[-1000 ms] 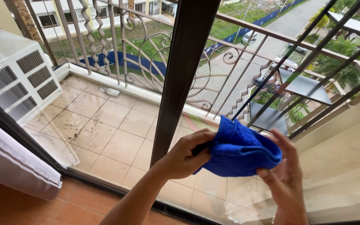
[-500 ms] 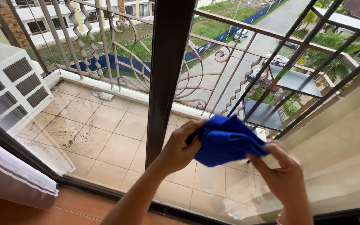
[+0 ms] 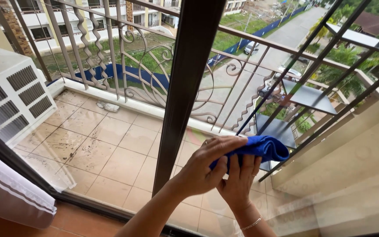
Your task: The person wipes the vertical and horizontal sections of a sliding glass door frame using a blue cloth. They repeatedly fold the cloth and continue wiping different parts of the frame while standing on a tiled balcony.
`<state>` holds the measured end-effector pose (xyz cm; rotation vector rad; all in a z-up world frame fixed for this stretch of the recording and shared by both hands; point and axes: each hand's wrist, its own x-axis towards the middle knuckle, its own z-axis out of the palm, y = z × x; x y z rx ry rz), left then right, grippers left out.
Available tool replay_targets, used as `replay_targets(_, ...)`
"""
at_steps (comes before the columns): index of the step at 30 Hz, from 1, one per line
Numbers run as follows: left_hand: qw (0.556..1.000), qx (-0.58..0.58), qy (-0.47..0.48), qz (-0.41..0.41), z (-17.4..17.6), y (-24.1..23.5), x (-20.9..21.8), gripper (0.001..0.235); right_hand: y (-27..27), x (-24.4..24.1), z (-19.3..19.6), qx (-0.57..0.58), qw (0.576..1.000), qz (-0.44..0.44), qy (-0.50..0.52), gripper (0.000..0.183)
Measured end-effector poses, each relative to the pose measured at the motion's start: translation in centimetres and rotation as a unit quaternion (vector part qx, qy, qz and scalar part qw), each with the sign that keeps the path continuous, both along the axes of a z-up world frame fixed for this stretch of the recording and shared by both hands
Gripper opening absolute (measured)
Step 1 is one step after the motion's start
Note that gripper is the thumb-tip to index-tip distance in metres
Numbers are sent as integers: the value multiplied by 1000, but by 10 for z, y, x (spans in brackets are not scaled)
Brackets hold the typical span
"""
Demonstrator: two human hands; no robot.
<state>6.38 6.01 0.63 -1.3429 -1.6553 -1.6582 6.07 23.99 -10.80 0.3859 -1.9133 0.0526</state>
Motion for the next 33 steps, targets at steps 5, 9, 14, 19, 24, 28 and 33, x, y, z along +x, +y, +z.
replay_targets(5,974,78,125,174,17,-30,14,33,6,-27,57,13,999,-44,5,77)
replay_targets(9,875,165,160,425,-4,-33,-14,34,-14,-32,114,13,999,-31,5,96)
replay_targets(14,876,90,89,466,-44,-23,-39,40,-21,-38,62,179,983,-28,-13,81)
replay_targets(19,855,43,137,499,-72,-21,-61,44,-16,-47,87,309,951,29,5,60)
replay_targets(24,783,62,235,572,-77,-23,-74,49,-22,-63,185,212,969,42,119,73)
replay_targets(28,819,-1,175,546,-94,-27,-65,44,-50,-46,172,114,992,13,52,75)
replay_targets(33,818,-15,179,547,-101,-35,-67,46,-49,-37,28,228,972,8,-46,47)
